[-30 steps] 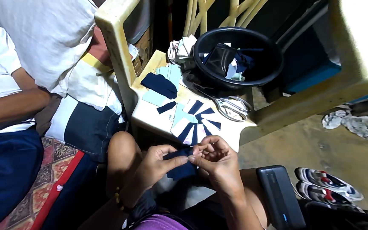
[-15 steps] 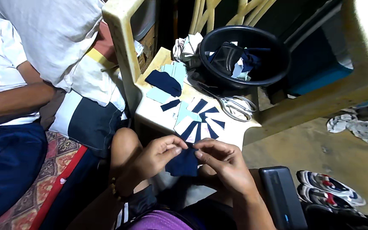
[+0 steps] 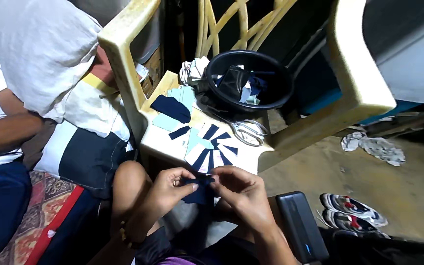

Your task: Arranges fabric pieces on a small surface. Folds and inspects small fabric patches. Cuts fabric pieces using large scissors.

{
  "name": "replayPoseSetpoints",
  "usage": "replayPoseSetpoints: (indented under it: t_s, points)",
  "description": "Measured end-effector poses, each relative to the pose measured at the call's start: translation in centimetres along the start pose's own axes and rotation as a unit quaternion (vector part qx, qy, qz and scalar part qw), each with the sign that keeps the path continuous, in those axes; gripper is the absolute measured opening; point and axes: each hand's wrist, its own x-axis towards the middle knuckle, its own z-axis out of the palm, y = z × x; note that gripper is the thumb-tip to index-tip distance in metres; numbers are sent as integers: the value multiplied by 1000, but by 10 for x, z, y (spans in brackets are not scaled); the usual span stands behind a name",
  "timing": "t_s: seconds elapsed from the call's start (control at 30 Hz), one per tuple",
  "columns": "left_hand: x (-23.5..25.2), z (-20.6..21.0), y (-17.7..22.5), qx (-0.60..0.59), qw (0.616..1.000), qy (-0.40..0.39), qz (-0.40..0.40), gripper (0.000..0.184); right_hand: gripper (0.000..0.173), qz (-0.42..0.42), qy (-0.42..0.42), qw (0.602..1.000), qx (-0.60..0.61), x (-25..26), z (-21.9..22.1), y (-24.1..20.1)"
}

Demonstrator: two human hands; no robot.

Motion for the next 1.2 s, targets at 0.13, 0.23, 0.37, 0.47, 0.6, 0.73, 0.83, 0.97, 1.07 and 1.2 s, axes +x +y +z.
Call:
replayPoseSetpoints:
  t_s: [0.13,0.23,0.37,0.47,0.6,0.73,0.83,0.97,1.07,1.2]
  points:
    - [-16,13,-4,-137,979,35,-148,29,21,-142,-39,982,-114,0,-1,1]
    - [-34,23,-11,-365,887,-42,-280,64,20,-264,-82,929,-244,-3,2,-1]
    - [-36,25,-4,-503,809,-44,-300,81,16,-353,-101,880,-301,-24,12,3]
    - [-33,18,-10,-529,814,-66,-232,61,12,-378,-75,868,-314,-38,12,10]
    - [-30,15,-11,-488,847,-40,-205,29,10,-371,-48,873,-314,-45,8,20]
    - [-30,13,-7,-347,913,16,-212,28,17,-318,-113,893,-297,-37,-2,15]
    - [-25,13,-5,-314,928,63,-193,27,32,-175,-114,901,-380,1,-28,-4]
    - [-19,17,1,-351,921,72,-154,25,24,168,-123,830,-518,87,-60,-18]
    - [-18,19,5,-410,902,55,-123,32,28,289,-128,761,-567,123,-73,4]
    - [-19,14,5,-466,879,20,-102,37,37,293,-142,740,-589,136,-85,34]
